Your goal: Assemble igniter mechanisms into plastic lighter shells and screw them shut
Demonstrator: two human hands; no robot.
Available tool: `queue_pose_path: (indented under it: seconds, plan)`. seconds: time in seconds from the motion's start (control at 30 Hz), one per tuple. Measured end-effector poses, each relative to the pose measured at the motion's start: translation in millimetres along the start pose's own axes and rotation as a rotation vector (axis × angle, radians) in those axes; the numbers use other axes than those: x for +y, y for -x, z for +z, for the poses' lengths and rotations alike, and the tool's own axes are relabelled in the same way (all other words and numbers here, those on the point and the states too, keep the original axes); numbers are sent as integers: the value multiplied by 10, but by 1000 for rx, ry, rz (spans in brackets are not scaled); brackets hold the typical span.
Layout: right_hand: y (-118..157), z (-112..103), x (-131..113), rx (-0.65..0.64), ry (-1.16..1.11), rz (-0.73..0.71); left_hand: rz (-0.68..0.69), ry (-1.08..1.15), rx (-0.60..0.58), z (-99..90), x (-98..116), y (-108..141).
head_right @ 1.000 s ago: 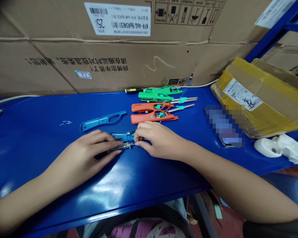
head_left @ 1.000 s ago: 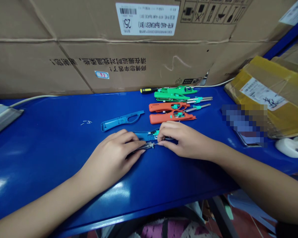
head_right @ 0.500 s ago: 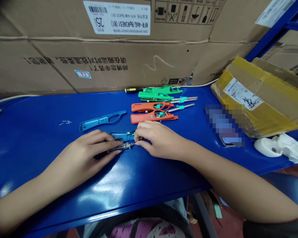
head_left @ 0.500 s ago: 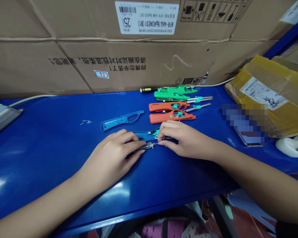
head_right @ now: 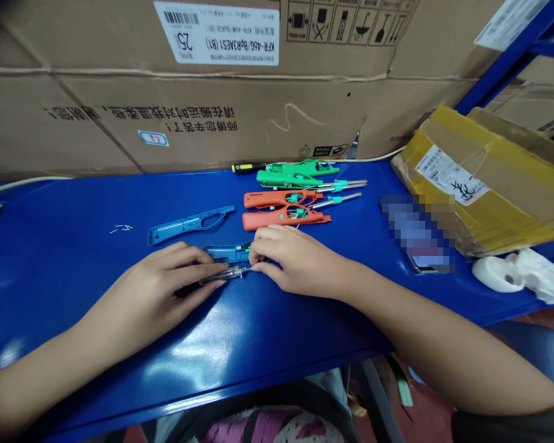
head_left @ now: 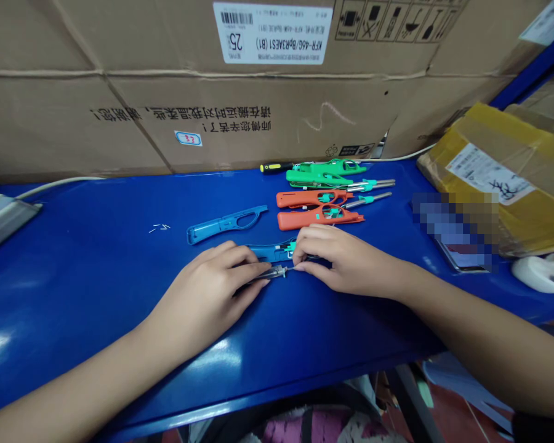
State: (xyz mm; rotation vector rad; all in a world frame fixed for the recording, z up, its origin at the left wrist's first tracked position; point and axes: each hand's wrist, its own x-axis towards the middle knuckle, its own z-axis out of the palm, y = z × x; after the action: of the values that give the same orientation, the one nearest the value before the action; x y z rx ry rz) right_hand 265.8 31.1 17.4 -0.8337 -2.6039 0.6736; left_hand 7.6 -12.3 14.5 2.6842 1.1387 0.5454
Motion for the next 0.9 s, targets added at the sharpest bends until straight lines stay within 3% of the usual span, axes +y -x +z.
queue_pose_path:
  seconds: [0.9]
  plan:
    - [-1,-11,5,-12,-2,-13,0,-4,2,-9,4,6]
